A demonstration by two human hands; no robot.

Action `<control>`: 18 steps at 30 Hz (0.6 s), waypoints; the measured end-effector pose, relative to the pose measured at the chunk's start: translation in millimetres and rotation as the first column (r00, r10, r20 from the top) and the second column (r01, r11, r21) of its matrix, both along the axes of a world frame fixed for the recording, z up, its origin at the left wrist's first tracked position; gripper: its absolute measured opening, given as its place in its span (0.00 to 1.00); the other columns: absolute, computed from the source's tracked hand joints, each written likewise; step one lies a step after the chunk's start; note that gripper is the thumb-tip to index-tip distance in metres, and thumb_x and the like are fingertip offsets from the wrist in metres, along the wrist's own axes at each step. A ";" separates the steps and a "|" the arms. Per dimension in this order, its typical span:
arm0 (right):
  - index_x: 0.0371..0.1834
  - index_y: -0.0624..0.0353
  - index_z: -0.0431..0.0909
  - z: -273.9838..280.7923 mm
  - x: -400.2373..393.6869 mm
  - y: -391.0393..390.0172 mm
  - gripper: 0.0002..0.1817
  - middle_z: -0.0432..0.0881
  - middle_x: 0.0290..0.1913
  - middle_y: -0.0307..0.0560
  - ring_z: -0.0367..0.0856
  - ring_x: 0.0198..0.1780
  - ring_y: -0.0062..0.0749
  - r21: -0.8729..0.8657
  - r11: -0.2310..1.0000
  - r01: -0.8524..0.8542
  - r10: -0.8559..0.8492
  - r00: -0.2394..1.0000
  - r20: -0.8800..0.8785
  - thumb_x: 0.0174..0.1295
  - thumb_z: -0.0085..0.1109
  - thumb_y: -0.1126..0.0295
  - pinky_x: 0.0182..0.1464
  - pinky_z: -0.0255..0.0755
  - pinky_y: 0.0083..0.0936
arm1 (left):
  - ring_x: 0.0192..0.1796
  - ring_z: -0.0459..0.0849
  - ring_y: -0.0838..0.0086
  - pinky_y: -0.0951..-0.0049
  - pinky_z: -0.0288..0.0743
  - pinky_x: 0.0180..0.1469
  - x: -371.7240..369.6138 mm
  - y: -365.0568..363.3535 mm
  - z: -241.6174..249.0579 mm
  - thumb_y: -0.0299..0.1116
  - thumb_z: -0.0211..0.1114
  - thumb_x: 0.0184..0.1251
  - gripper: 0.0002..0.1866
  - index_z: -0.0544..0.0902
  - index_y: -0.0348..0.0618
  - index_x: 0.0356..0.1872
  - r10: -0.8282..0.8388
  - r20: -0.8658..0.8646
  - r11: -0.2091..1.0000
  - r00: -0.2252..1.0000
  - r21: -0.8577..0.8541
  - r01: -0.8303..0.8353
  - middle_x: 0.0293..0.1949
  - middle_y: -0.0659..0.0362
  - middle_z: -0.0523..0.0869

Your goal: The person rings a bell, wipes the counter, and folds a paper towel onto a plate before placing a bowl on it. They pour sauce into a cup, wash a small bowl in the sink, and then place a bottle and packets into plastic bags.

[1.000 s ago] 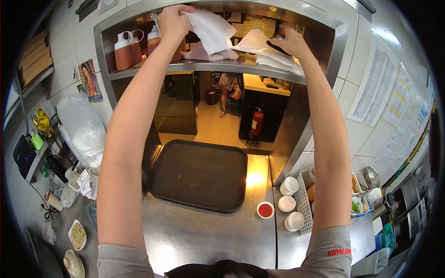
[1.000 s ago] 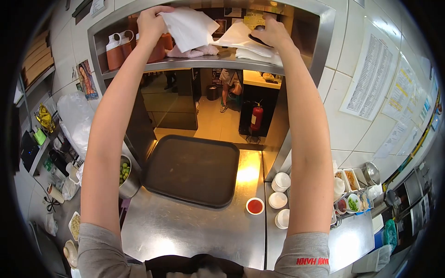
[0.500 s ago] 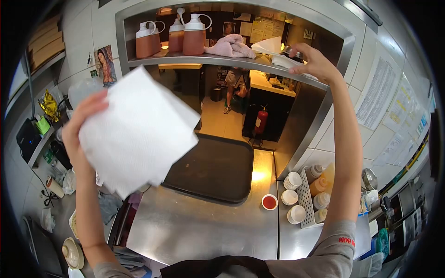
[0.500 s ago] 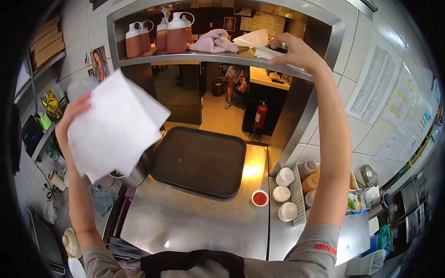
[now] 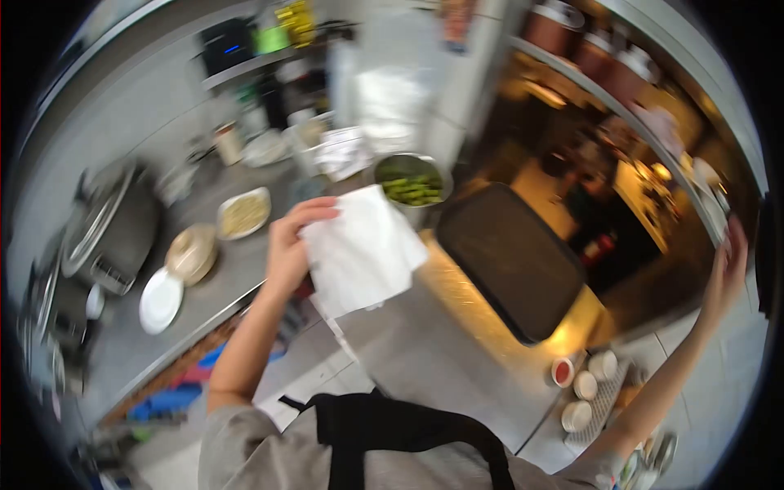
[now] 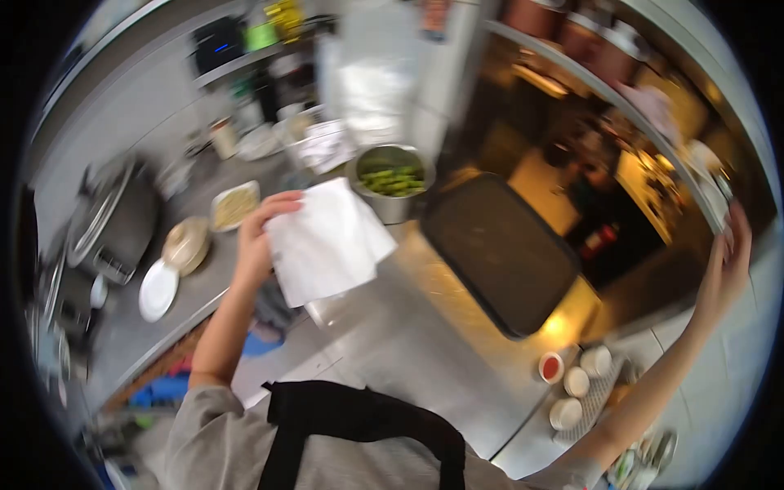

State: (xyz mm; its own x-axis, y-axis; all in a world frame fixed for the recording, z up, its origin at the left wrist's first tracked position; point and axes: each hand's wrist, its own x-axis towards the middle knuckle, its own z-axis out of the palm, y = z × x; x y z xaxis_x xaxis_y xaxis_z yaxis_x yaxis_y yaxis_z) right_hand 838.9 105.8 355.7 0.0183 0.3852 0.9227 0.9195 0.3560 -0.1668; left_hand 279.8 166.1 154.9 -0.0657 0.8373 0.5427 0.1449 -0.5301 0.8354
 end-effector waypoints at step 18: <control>0.39 0.60 0.75 -300.5 -699.4 -20.4 0.12 0.68 0.58 0.49 0.69 0.53 0.28 -0.264 -0.668 -0.696 0.363 0.005 -0.932 0.54 0.61 0.67 0.59 0.59 0.30 | 0.44 0.79 0.78 0.80 0.72 0.35 -230.0 -287.3 -41.5 0.16 0.57 0.47 0.20 0.81 0.43 0.43 0.540 -0.266 0.792 0.798 -0.161 -0.589 0.49 0.58 0.78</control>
State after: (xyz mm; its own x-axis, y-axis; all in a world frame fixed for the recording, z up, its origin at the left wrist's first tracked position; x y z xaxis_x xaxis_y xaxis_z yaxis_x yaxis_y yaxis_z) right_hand 139.5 85.4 55.2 -0.9304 0.3493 0.1111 -0.1232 -0.0127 -0.9923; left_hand 49.8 -121.2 113.4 -0.4793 0.7821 0.3982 0.5309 -0.1030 0.8412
